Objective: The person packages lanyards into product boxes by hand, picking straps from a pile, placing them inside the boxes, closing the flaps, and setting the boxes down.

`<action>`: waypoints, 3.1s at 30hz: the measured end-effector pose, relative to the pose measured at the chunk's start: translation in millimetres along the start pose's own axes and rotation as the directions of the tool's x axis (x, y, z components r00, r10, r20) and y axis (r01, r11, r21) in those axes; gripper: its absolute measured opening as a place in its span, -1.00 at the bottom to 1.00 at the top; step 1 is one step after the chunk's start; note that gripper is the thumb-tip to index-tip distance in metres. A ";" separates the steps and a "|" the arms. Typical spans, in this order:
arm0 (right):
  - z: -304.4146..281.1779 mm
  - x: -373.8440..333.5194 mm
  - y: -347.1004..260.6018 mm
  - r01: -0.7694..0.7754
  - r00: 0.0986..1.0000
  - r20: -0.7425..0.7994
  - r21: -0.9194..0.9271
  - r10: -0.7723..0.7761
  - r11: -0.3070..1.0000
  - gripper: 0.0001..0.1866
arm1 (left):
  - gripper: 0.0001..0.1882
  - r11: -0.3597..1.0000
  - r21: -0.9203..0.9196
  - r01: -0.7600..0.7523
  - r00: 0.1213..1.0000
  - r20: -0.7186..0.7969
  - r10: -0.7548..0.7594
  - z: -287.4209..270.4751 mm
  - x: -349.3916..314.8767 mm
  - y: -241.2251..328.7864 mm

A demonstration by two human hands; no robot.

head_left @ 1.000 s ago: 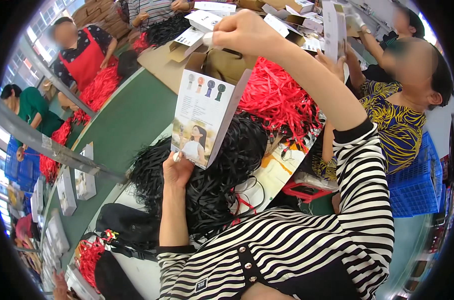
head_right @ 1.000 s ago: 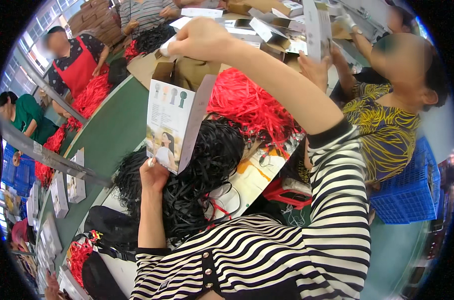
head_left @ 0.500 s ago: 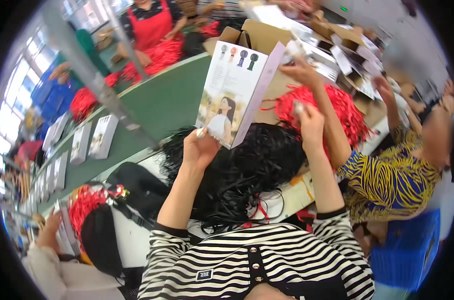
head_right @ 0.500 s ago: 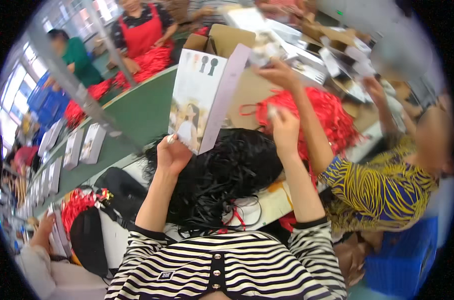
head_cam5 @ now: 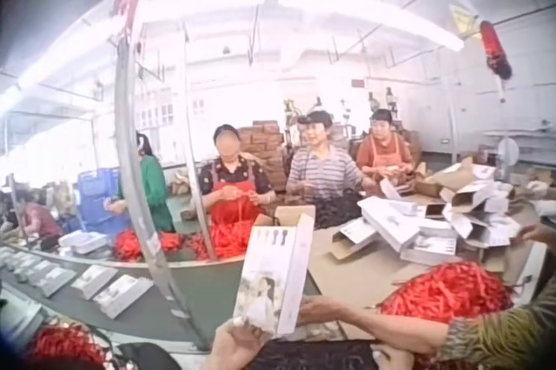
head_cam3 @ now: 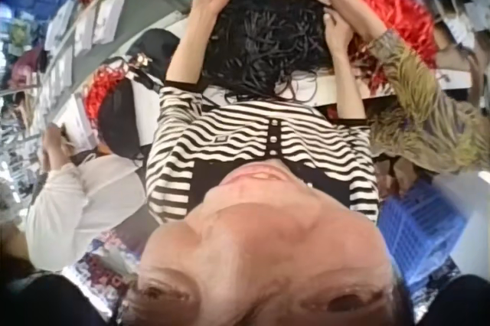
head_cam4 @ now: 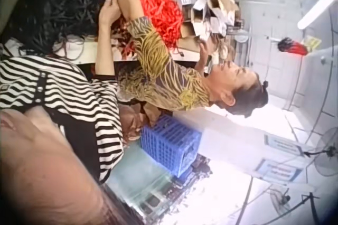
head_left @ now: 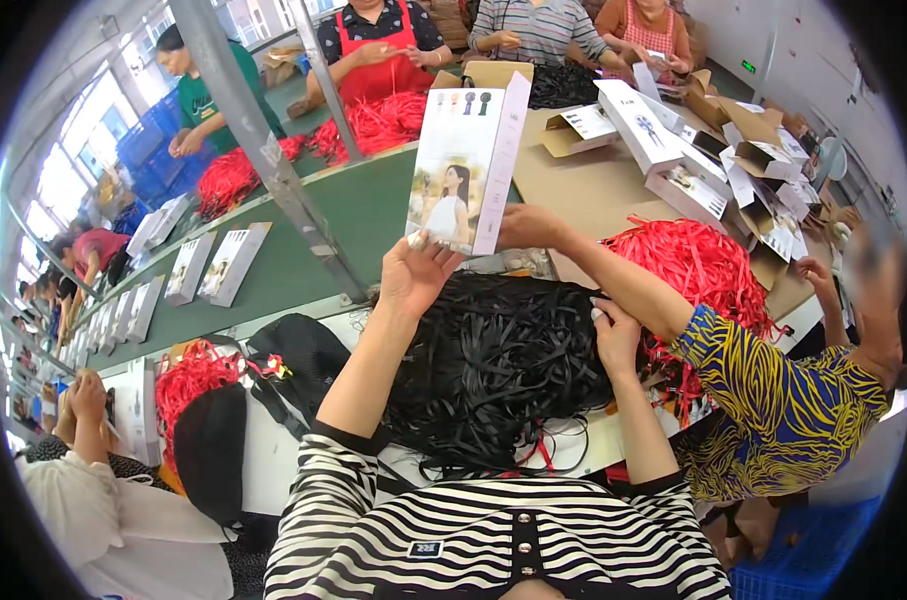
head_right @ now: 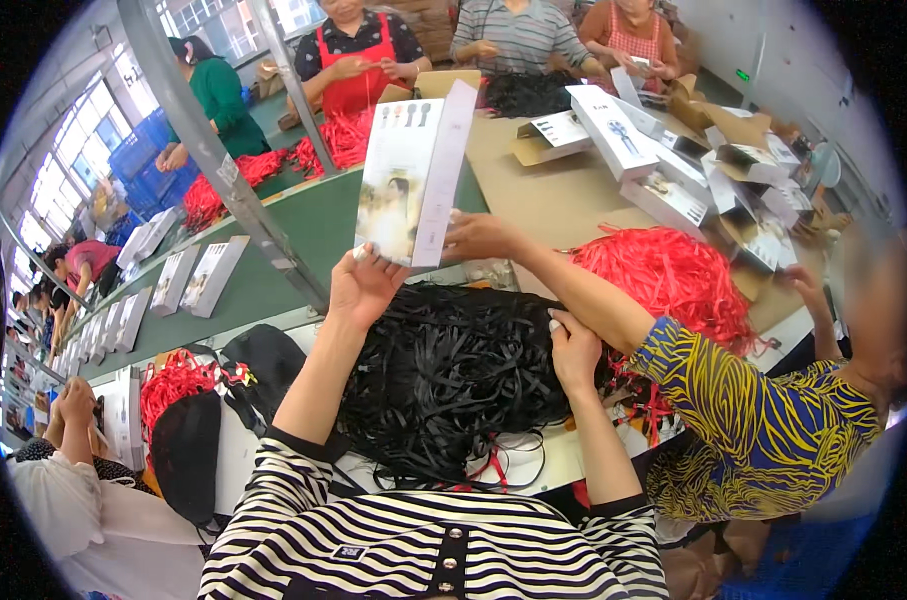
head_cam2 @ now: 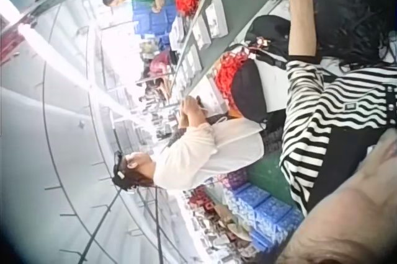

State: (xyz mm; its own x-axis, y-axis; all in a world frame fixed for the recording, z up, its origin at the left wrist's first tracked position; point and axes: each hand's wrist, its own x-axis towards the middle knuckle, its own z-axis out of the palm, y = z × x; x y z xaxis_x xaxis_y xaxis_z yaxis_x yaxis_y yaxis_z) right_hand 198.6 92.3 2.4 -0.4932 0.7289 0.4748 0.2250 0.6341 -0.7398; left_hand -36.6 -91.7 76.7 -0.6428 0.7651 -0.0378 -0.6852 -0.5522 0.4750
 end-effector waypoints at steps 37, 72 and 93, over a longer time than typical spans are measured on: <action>1.9 6.7 -2.1 -0.032 0.999 -0.013 0.091 0.033 0.995 -0.85 | -0.46 -0.152 0.983 -0.100 0.627 0.181 0.758 -15.2 131.9 -32.8; -186.0 158.9 -105.4 0.252 0.967 -0.254 0.944 -0.017 0.215 -0.82 | -0.57 0.825 0.521 -0.218 0.741 0.639 -0.207 170.9 7.6 4.0; -24.8 67.0 -145.6 -0.350 0.836 0.529 0.719 -0.145 0.601 -0.82 | -0.61 0.502 0.766 -0.402 0.842 0.525 -0.127 199.6 -10.2 -13.2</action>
State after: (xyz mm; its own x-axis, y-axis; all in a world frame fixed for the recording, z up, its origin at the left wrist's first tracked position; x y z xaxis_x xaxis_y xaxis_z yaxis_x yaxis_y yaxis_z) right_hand 153.7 55.3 153.7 -0.8894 0.3815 0.2519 -0.2957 -0.0599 -0.9534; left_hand 47.3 -26.1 246.3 -0.2747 0.8878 0.3693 0.1762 -0.3311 0.9270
